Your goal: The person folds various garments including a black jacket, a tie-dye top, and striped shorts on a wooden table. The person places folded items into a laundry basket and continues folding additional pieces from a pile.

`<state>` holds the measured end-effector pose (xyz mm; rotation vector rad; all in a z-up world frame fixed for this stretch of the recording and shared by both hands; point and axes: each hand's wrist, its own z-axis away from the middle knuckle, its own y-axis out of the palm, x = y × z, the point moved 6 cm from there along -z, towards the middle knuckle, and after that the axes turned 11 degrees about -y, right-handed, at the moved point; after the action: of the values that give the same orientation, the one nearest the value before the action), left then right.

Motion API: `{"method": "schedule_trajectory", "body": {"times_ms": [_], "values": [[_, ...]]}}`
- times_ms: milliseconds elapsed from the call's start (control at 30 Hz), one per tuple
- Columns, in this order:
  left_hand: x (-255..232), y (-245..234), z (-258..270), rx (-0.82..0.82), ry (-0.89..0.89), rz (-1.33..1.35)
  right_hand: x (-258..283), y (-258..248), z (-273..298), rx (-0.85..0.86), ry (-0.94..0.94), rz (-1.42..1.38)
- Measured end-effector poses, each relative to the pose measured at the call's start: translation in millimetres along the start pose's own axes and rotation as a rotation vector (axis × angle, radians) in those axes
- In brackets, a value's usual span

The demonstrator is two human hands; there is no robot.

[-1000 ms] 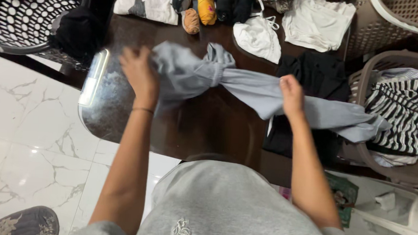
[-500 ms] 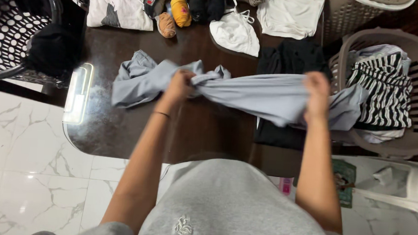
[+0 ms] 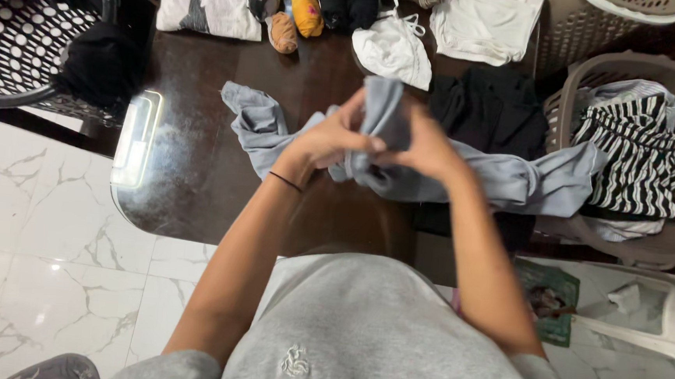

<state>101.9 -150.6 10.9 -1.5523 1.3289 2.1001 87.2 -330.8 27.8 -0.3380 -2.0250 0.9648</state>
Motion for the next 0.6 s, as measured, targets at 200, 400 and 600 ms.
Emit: {"method": "schedule_trajectory", "body": {"times_ms": [200, 400, 600], "values": [[12.6, -82.7, 31.0, -0.669, -0.414, -1.352, -68.4, -18.5, 10.1, -0.344, 0.464, -0.663], [57.4, -64.2, 18.9, -0.259, -0.259, 0.489, -32.0, -26.9, 4.5, -0.119, 0.263, -0.494], [35.1, -14.7, 3.5, -0.209, -0.312, -0.318, -68.4, 17.0, 13.2, 0.012, 0.483, -0.239]]}}
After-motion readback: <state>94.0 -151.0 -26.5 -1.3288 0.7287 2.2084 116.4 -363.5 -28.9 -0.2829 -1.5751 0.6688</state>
